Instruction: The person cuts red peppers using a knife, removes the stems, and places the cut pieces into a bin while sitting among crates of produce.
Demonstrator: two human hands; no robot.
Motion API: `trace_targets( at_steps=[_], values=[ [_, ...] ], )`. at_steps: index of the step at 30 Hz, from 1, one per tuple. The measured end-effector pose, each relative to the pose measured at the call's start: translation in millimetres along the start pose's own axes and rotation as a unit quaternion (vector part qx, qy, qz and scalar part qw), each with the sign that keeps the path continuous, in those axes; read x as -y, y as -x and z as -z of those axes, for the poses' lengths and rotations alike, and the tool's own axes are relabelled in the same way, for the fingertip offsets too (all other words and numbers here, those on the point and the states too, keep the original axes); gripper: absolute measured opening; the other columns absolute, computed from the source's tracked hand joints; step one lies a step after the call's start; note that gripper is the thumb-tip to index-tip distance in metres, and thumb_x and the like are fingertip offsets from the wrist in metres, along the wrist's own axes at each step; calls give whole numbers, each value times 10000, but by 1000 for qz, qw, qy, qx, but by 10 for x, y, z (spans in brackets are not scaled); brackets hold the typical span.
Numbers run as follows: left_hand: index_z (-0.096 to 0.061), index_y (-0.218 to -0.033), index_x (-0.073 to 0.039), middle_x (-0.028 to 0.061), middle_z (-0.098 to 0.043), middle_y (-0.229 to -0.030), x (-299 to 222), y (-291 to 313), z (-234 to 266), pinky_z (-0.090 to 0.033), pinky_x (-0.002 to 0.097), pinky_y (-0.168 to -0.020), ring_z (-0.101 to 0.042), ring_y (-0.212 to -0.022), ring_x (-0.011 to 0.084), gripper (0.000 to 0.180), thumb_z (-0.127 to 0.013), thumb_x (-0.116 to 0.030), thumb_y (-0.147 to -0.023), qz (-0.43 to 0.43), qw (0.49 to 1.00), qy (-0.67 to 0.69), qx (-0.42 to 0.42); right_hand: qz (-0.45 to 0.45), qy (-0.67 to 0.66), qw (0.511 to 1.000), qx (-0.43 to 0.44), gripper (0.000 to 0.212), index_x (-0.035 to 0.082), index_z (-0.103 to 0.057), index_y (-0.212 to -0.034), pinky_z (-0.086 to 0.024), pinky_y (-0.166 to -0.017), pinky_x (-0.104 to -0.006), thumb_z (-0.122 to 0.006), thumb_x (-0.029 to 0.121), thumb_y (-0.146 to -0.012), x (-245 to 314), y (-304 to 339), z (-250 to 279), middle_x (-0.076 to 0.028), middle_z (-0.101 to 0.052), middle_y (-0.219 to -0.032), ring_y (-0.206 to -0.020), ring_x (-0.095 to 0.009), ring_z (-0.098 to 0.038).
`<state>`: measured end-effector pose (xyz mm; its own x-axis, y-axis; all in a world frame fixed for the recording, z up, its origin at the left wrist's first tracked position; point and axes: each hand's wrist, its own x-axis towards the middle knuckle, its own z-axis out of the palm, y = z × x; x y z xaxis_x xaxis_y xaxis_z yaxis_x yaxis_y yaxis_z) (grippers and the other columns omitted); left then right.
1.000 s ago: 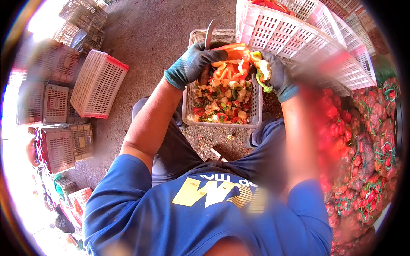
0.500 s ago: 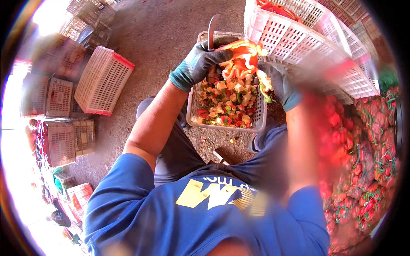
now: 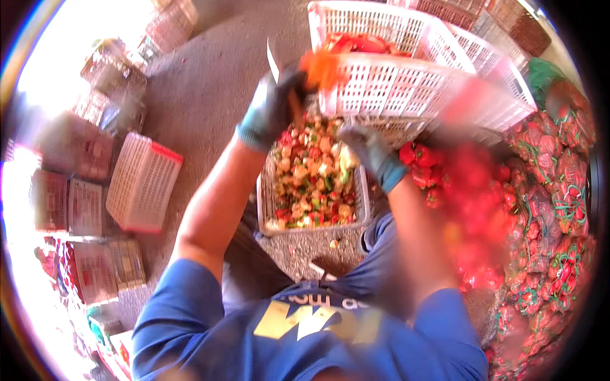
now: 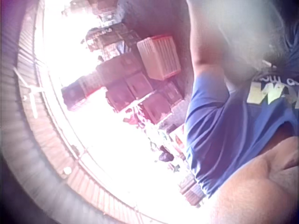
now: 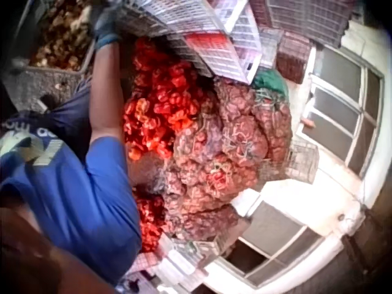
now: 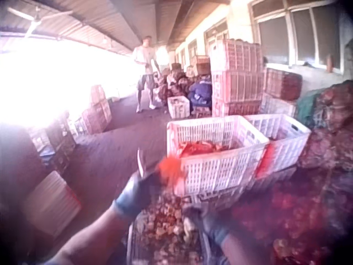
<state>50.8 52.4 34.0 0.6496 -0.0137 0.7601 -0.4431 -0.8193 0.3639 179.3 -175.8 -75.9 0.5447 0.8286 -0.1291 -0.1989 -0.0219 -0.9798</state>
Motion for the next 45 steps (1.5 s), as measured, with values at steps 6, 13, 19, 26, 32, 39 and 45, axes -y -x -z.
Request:
trace_targets(
  at_steps=[6, 13, 19, 26, 32, 39, 45],
  values=[
    [-611, -1302, 10, 162, -699, -1197, -277, -340, -121, -622, 302, -777, -743, -911, 244, 360, -563, 33, -946, 158, 970, 177, 42, 54, -225, 971, -54, 405, -38, -604, -1263, -603, -769, -331, -504, 294, -1056, 502, 274, 24, -149, -716, -1018, -871, -219, -714],
    [-652, -1291, -27, 64, -712, -938, -1007, 433, -642, -547, 306, -612, -697, -738, 167, 441, -679, -344, -985, 522, 701, 486, 4, 155, -117, 969, -152, 382, -5, -665, -1263, -570, -863, -325, -544, 273, -1030, 534, 177, -126, -117, -706, -1106, -963, -193, -696],
    [-636, -1332, -21, 61, -727, -1038, -894, 544, -773, -543, 257, -706, -667, -813, 121, 403, -708, -188, -972, 468, 774, 413, -104, 229, 77, 962, -127, 452, 55, -635, -1367, -551, -873, -299, -610, 344, -1020, 514, 104, -404, -100, -667, -1172, -1098, -148, -617],
    [-656, -1285, -9, 48, -727, -1088, -797, 617, -609, -556, 295, -879, -661, -983, 107, 346, -713, -44, -945, 311, 912, 252, -88, 64, -15, 998, -14, 396, 70, -678, -1127, -546, -645, -234, -683, 419, -939, 614, 254, -575, 0, -687, -926, -725, -57, -641],
    [-656, -1297, -3, 44, -734, -1066, -722, 544, -165, -542, 278, -891, -657, -956, 94, 375, -723, -181, -974, 376, 876, 298, -51, 62, -12, 997, 41, 400, 28, -676, -1144, -531, -801, -259, -672, 350, -906, 550, 227, -382, -6, -685, -943, -868, -102, -647],
    [-693, -1261, -6, 58, -740, -1113, -678, 508, -113, -537, 282, -915, -660, -1012, 110, 364, -762, -167, -942, 335, 888, 315, 22, 20, 64, 983, 169, 455, 23, -677, -1209, -517, -887, -267, -786, 324, -887, 766, 330, -501, 10, -699, -1085, -981, -93, -629],
    [-742, -1165, -31, 43, -755, -1018, -588, 545, -290, -550, 262, -848, -662, -911, 82, 283, -778, -177, -925, 381, 886, 256, 58, -28, 86, 987, 131, 441, 18, -692, -1181, -529, -858, -257, -851, 253, -843, 656, 310, -428, -3, -712, -1076, -951, -92, -642]
  ],
)
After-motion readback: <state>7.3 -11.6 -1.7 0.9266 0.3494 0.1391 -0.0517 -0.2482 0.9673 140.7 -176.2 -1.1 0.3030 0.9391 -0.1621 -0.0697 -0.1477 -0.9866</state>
